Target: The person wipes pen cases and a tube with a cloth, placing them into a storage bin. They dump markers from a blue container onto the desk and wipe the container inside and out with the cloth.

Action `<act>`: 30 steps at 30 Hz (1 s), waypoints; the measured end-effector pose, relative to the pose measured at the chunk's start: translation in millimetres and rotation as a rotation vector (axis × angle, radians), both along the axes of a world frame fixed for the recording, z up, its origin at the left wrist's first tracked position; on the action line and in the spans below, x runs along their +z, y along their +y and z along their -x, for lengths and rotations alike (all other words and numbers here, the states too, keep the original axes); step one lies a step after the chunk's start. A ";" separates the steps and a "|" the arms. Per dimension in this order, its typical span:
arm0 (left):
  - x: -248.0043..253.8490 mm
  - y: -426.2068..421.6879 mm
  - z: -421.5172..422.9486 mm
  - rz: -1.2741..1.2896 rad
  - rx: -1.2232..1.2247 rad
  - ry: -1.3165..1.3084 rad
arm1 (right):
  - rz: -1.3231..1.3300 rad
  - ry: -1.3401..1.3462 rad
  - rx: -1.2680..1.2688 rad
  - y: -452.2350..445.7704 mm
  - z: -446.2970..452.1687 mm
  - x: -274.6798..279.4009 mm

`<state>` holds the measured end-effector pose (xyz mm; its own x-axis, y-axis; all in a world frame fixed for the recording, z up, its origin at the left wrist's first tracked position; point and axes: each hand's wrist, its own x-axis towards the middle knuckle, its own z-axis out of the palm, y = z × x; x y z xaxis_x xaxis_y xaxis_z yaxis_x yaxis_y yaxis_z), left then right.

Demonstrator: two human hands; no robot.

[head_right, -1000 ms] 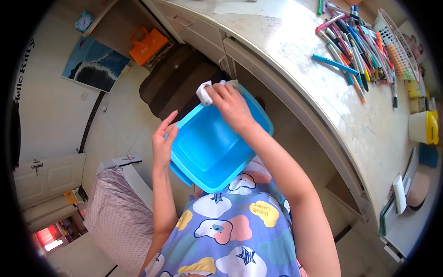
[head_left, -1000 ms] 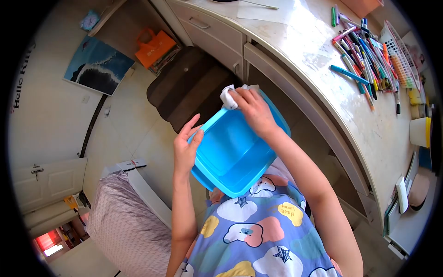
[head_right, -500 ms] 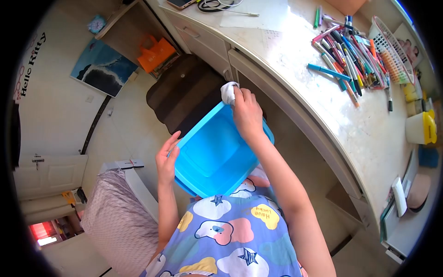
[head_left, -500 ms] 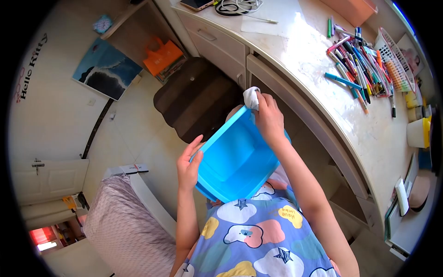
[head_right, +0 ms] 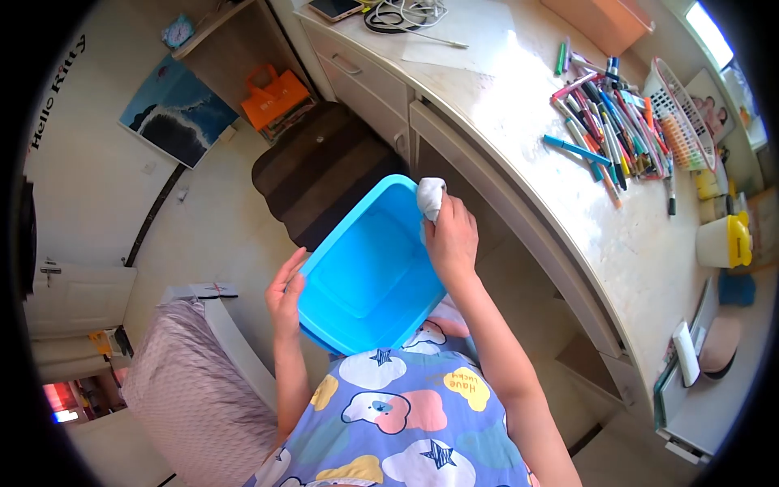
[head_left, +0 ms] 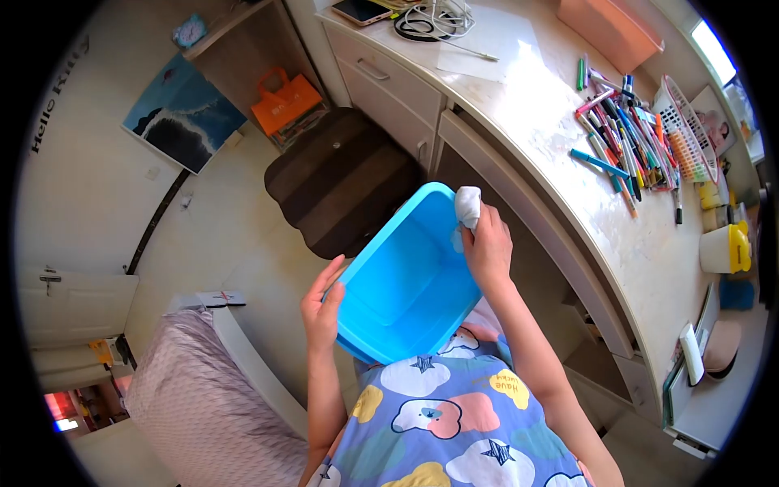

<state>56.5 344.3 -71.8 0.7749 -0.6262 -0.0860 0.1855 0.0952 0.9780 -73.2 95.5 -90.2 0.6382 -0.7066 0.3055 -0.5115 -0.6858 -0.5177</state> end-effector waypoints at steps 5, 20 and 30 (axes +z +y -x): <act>-5.5 6.5 -5.0 0.056 0.055 -0.007 | -0.078 -0.043 0.157 -10.6 -5.7 18.9; 31.3 -74.2 -62.2 -0.079 0.159 -0.495 | 0.426 -0.067 0.932 -14.4 -129.2 109.0; 28.5 -88.6 -64.6 -0.201 0.235 -0.379 | 0.393 -0.206 0.717 -47.7 -105.9 86.8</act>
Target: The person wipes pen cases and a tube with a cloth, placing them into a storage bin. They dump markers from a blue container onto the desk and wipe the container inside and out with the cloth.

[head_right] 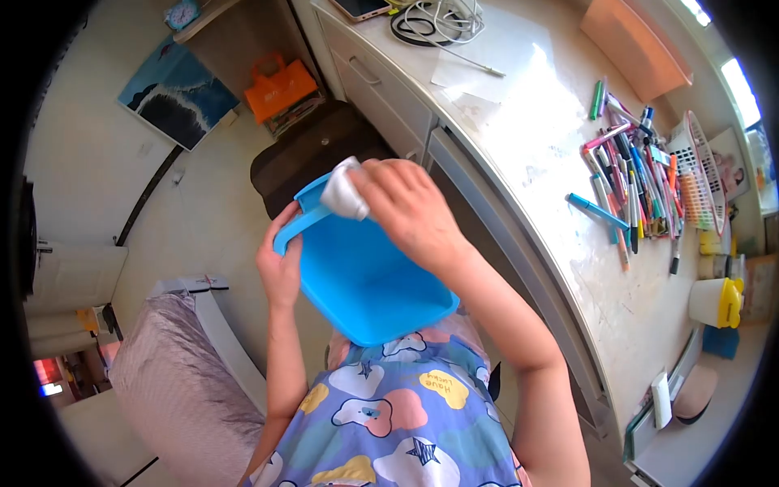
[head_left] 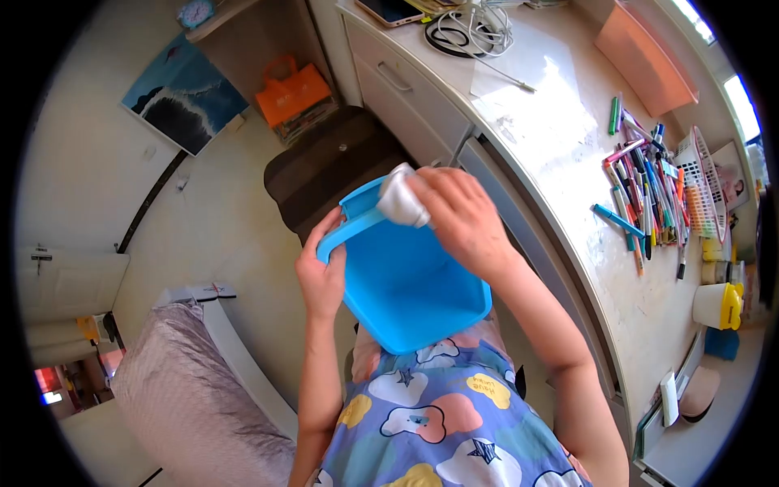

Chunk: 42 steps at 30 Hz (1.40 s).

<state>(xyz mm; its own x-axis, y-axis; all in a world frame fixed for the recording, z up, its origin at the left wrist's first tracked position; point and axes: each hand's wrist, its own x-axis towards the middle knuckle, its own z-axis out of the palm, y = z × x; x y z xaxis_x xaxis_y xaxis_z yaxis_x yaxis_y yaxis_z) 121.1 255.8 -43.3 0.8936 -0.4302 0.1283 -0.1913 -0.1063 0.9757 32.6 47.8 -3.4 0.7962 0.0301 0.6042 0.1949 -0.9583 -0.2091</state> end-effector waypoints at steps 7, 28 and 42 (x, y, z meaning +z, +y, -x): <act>0.5 -25.9 9.3 -0.021 -0.067 0.007 | -0.363 -0.061 -0.352 -24.2 50.3 5.6; -2.4 -41.5 1.1 -0.138 0.025 -0.251 | 0.337 0.603 -0.262 -0.8 145.8 -96.2; -58.5 -2.2 5.5 0.082 0.183 0.283 | -1.959 -0.389 -0.647 77.7 -36.5 -111.1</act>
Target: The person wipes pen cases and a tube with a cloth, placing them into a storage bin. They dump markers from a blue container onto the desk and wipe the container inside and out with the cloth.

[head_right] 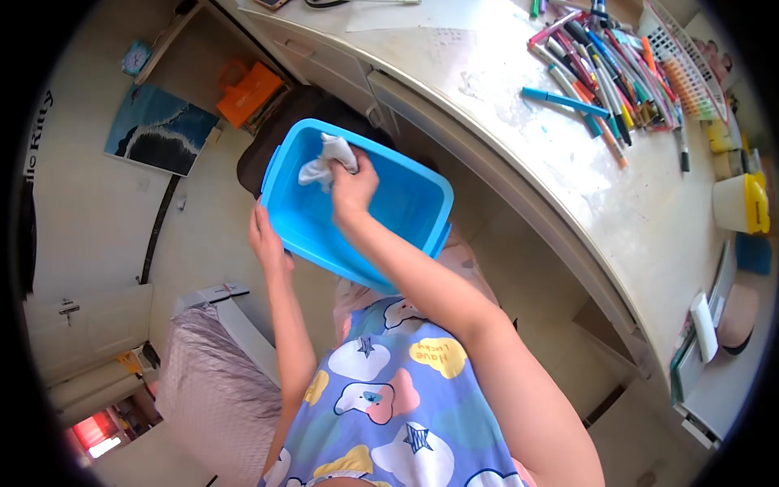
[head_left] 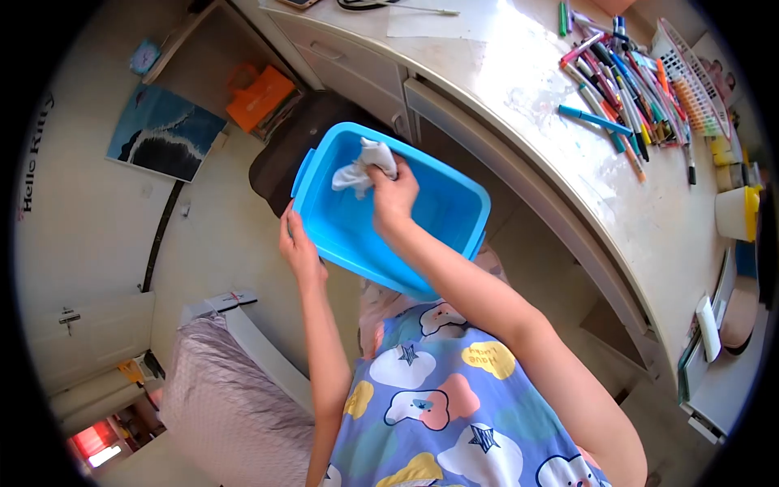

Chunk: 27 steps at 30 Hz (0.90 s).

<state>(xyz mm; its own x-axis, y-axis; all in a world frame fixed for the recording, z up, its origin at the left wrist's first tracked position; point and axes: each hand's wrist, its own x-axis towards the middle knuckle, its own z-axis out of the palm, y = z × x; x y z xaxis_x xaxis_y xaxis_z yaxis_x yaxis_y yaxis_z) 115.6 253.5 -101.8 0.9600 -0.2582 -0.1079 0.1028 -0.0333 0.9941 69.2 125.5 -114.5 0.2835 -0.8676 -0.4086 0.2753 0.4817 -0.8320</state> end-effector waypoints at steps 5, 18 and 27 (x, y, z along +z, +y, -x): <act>-12.5 8.4 6.9 0.067 -0.032 0.008 | 0.107 0.024 0.026 6.4 -31.3 2.3; -21.0 13.9 8.7 0.284 -0.071 0.047 | 0.607 -0.006 0.656 57.0 15.9 -8.6; 22.5 16.2 11.9 0.106 0.030 -0.098 | 0.702 -0.030 1.140 24.1 58.9 -12.3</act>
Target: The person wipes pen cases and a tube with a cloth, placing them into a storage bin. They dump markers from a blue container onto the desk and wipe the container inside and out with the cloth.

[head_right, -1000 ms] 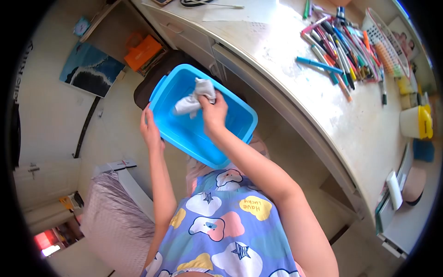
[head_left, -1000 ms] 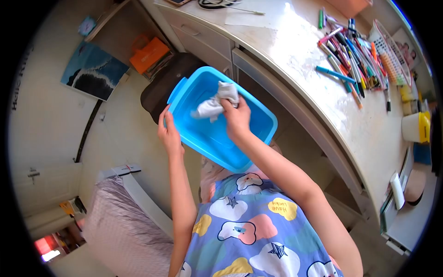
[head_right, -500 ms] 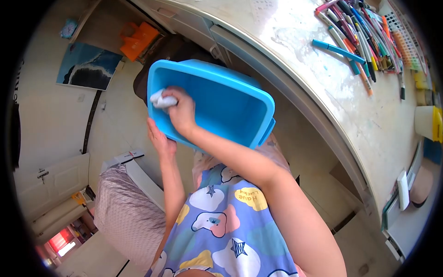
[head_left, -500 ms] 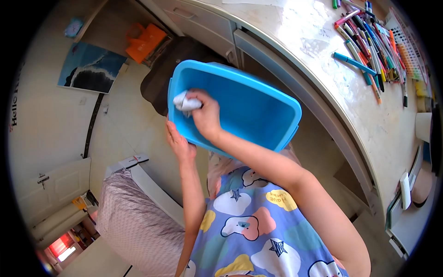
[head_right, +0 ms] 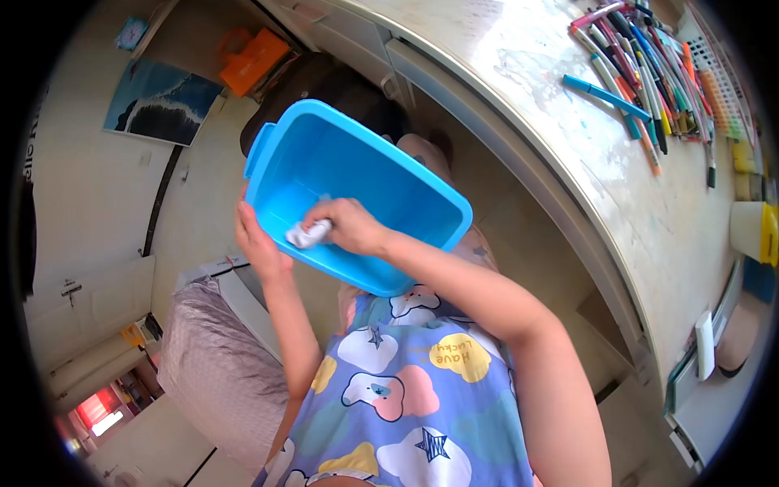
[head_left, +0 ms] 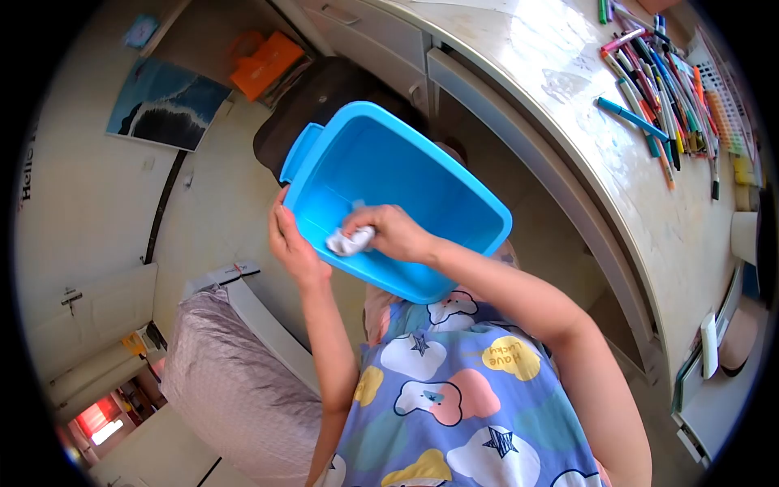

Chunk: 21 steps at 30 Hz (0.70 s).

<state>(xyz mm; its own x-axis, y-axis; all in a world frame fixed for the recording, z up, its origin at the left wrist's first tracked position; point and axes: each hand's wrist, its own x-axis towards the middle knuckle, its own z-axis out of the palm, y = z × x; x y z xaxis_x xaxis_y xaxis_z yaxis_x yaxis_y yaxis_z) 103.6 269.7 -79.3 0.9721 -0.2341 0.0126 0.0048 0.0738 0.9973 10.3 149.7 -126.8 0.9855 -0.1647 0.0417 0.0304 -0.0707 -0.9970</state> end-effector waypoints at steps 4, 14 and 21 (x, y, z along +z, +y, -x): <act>17.5 -4.2 -1.7 -0.018 -0.071 -0.019 | -0.061 0.169 -0.006 -11.1 18.0 4.4; 36.7 -31.3 1.4 -0.213 -0.077 -0.250 | -0.411 0.133 -0.085 12.4 55.3 4.2; 49.9 -48.8 5.6 -0.359 -0.184 -0.355 | 0.009 0.188 0.382 -12.8 106.4 14.6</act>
<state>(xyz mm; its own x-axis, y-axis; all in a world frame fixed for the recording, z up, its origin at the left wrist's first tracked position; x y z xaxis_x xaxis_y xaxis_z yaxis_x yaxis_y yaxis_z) 98.0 220.9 -29.4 0.8651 -0.4507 0.2203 -0.3562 -0.2428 0.9023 -96.1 136.9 -112.2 0.9663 0.2130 -0.1449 -0.1263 -0.0984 -0.9871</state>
